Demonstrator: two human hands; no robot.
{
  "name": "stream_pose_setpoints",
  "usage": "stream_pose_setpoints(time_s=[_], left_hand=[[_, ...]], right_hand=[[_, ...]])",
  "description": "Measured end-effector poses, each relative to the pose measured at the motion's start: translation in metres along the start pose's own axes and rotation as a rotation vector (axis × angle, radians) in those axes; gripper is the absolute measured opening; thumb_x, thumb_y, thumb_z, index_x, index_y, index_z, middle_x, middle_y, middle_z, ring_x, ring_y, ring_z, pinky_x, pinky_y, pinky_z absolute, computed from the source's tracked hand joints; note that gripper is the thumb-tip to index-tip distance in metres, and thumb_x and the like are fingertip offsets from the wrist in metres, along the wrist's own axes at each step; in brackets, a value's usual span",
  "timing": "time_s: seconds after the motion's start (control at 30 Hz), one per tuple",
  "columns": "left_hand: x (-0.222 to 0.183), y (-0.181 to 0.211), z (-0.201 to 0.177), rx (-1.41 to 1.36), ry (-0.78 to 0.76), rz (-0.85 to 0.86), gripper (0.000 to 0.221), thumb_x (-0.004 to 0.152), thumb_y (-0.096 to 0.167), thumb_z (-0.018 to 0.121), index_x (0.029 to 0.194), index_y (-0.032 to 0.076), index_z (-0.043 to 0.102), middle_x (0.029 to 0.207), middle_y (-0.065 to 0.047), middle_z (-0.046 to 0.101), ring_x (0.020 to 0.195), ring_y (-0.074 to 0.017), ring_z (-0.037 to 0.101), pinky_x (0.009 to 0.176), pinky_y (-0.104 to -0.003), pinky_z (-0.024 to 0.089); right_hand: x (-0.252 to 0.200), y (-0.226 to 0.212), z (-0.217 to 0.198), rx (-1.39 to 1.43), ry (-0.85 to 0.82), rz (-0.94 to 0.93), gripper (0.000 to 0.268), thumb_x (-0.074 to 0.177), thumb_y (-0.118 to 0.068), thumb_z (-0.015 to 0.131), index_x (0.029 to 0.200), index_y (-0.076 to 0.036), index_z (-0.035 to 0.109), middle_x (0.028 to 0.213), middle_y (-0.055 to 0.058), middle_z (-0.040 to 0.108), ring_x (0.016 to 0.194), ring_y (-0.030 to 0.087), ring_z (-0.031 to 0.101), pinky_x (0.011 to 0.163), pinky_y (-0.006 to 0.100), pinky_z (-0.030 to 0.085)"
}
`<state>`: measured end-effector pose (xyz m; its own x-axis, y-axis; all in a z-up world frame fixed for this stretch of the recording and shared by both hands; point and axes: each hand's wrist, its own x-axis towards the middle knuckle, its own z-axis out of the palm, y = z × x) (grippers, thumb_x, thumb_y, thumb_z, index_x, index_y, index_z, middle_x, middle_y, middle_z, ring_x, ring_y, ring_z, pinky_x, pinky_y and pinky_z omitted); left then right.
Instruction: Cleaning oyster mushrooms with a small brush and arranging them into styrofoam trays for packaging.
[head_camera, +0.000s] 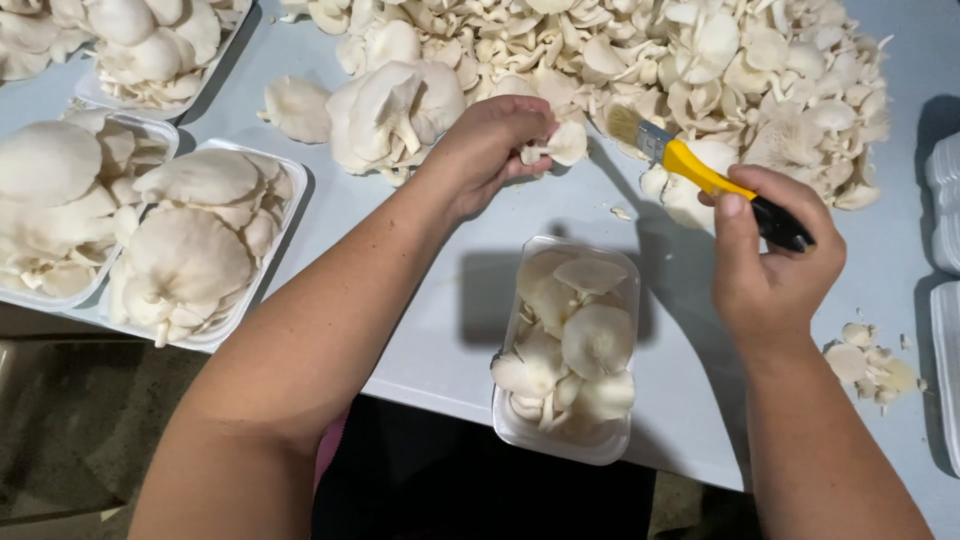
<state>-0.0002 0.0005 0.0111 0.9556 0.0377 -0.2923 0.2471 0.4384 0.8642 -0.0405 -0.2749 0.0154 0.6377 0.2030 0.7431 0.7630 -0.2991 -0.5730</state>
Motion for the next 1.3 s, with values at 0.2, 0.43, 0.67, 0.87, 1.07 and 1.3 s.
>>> stream_pose_setpoints(time_s=[0.2, 0.43, 0.67, 0.87, 1.07, 1.3], left_hand=[[-0.004, 0.004, 0.004, -0.067, 0.040, -0.004, 0.027, 0.092, 0.029, 0.066, 0.105, 0.006, 0.064, 0.092, -0.005, 0.061, 0.084, -0.0135, 0.060, 0.079, -0.038, 0.067], [0.002, 0.000, 0.002, -0.110, 0.044, 0.001, 0.055, 0.076, -0.011, 0.048, 0.129, -0.002, 0.060, 0.103, -0.014, 0.053, 0.079, -0.0182, 0.053, 0.075, -0.038, 0.067], [-0.004, 0.004, -0.001, -0.041, -0.090, 0.001, 0.050, 0.084, -0.017, 0.047, 0.131, -0.007, 0.059, 0.117, -0.018, 0.063, 0.087, -0.0238, 0.072, 0.071, -0.023, 0.067], [-0.023, 0.026, -0.009, 0.016, -0.205, 0.135, 0.041, 0.089, -0.017, 0.056, 0.128, -0.007, 0.061, 0.115, -0.019, 0.069, 0.099, -0.0227, 0.075, 0.084, -0.025, 0.067], [-0.101, 0.034, 0.004, 0.040, -0.202, 0.221, 0.048, 0.087, -0.014, 0.052, 0.134, -0.007, 0.055, 0.118, -0.015, 0.067, 0.103, -0.0202, 0.072, 0.090, -0.027, 0.066], [-0.175, -0.021, 0.003, 0.114, -0.195, 0.334, 0.047, 0.092, -0.008, 0.054, 0.138, 0.000, 0.054, 0.129, -0.011, 0.067, 0.122, -0.0228, 0.064, 0.111, -0.037, 0.059]], right_hand=[[0.000, -0.007, 0.000, 0.064, -0.022, 0.060, 0.028, 0.112, -0.015, 0.062, 0.125, 0.011, 0.064, 0.112, 0.026, 0.066, 0.077, 0.028, 0.066, 0.081, 0.037, 0.060], [0.000, -0.005, 0.000, 0.057, -0.041, 0.067, 0.029, 0.112, -0.015, 0.063, 0.125, 0.010, 0.064, 0.114, 0.025, 0.066, 0.081, 0.028, 0.068, 0.077, 0.034, 0.057], [0.001, -0.005, 0.000, 0.067, -0.027, 0.026, 0.028, 0.114, -0.014, 0.061, 0.125, 0.012, 0.062, 0.115, 0.027, 0.064, 0.076, 0.027, 0.063, 0.084, 0.039, 0.063], [0.011, -0.002, -0.007, 0.043, 0.035, -0.077, 0.021, 0.118, -0.005, 0.058, 0.126, 0.014, 0.060, 0.118, 0.031, 0.062, 0.071, 0.027, 0.058, 0.081, 0.043, 0.060], [0.014, 0.005, -0.008, 0.062, 0.074, -0.058, 0.019, 0.118, -0.005, 0.057, 0.125, 0.012, 0.059, 0.107, 0.026, 0.057, 0.075, 0.029, 0.061, 0.084, 0.043, 0.059], [0.014, -0.002, -0.005, 0.063, 0.061, -0.082, 0.024, 0.115, -0.012, 0.059, 0.123, 0.011, 0.061, 0.118, 0.025, 0.059, 0.100, 0.037, 0.066, 0.093, 0.046, 0.067]])
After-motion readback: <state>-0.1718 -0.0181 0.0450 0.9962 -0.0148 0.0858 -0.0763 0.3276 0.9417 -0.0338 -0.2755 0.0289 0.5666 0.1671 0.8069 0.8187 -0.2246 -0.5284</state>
